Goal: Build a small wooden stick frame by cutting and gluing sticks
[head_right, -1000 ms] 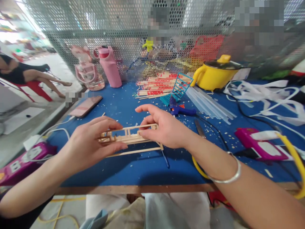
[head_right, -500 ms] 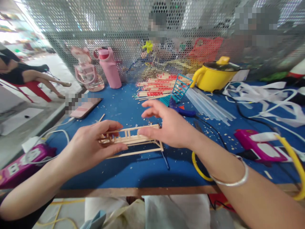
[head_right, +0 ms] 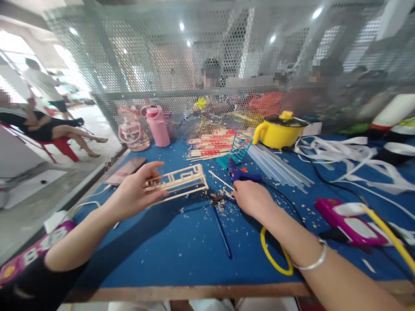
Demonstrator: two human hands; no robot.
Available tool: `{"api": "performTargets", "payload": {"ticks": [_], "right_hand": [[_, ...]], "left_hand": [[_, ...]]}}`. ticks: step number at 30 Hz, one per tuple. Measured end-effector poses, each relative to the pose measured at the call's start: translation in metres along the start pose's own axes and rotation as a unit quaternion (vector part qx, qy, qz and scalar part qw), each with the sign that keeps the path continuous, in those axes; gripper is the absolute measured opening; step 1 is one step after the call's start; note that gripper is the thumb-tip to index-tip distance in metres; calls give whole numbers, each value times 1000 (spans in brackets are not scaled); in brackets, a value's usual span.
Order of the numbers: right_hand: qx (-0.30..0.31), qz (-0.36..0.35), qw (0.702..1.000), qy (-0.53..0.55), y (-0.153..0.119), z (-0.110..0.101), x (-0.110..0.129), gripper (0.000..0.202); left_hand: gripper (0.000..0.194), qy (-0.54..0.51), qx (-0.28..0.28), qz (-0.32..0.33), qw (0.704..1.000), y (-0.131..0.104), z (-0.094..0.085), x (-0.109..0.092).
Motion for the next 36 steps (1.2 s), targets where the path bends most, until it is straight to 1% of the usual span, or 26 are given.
{"api": "performTargets", "payload": {"ticks": [2,4,7,10,11,12,13,14,16,17,18,19,21,23,25,27,29,31,32,33,34,35,36], "right_hand": [[11,-4,999,-31,5,5,2,17],[16,-3,999,-50,7,8,3,21],[23,2,998,-62,6,10,1,23],[41,1,997,-66,8,12,-1,22],[49,-1,997,-67,9,13,-2,22],[58,-2,996,-68,10,13,-3,22],[65,-2,996,-68,11,14,-3,24],[72,-2,995,-68,12,14,-4,26],[83,1,994,-66,12,13,-4,30],[87,4,994,-64,12,12,-4,31],[91,7,994,-61,12,10,-4,31],[94,9,994,-58,11,8,-4,32],[97,15,994,-50,8,3,-3,32],[96,21,994,-40,4,-4,-5,32],[91,27,995,-27,-2,-10,-7,32],[78,38,996,-9,-12,-17,-11,28],[51,54,997,19,-30,-24,-11,22],[20,60,996,62,-57,-27,-2,29],[9,56,994,89,-73,-25,8,32],[3,40,992,120,-89,-22,21,35],[5,22,989,148,-105,-17,36,35],[10,-1,982,187,-120,-11,53,33],[11,-13,962,274,-132,-5,68,30]], "left_hand": [[56,47,4,26,999,7,6,9],[55,91,20,44,995,10,14,19],[58,98,48,59,992,7,28,31],[62,95,47,72,992,2,32,34],[61,94,30,79,992,0,29,33],[57,93,-1,87,992,-2,25,32],[51,90,-46,89,991,-5,19,31],[43,83,-106,77,988,-9,11,31],[29,57,-227,23,972,-19,-5,35],[27,43,-270,-7,962,-24,-10,38],[26,31,-297,-33,954,-30,-14,41],[25,22,-309,-50,950,-36,-16,43],[25,12,-304,-65,950,-46,-16,44],[24,-3,-289,-80,954,-56,-12,42],[25,-25,-262,-93,960,-64,-4,37],[29,-53,-229,-104,966,-71,6,29],[32,-74,-199,-113,971,-77,19,17],[33,-103,-178,-128,970,-84,35,3],[34,-128,-168,-141,967,-88,44,-5],[37,-194,-164,-174,951,-92,54,-11],[41,-276,-163,-209,924,-95,64,-16],[46,-358,-159,-235,890,-98,75,-23],[50,-425,-157,-249,856,-100,84,-29]]}}
Point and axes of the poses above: each hand's wrist, its own y-axis towards the middle knuckle, its own z-axis out of the palm, x = y × z, the point moved 4 cm from there along y, towards the middle knuckle, and after that the axes turned 15 degrees about -y, right-handed, at the moved point
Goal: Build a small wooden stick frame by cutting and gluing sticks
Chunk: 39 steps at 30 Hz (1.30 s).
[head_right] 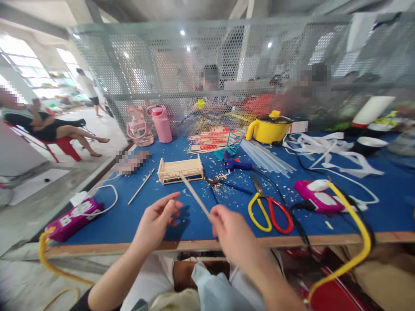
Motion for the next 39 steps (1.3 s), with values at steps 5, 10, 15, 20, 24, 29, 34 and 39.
{"api": "performTargets", "payload": {"ticks": [5,10,15,20,24,29,34,39], "right_hand": [[-13,-38,994,102,-17,40,28,26],[-14,-42,995,87,-5,37,27,20],[-23,-44,994,97,-4,38,24,19],[-32,-54,993,103,-6,37,24,20],[-82,-18,995,55,0,15,-9,28],[-192,134,964,-128,8,-18,-94,45],[-142,139,955,-221,7,-14,-127,44],[-141,158,944,-252,3,-13,-123,45]], "left_hand": [[45,-106,6,-70,992,4,25,15],[34,-70,33,-95,992,45,24,21],[33,-14,44,-67,997,75,18,19],[37,28,68,-52,996,79,20,18],[38,74,82,-59,992,72,17,18],[40,187,76,-52,978,63,12,18],[29,329,75,33,941,54,22,11],[21,410,103,64,904,56,26,3]]}}
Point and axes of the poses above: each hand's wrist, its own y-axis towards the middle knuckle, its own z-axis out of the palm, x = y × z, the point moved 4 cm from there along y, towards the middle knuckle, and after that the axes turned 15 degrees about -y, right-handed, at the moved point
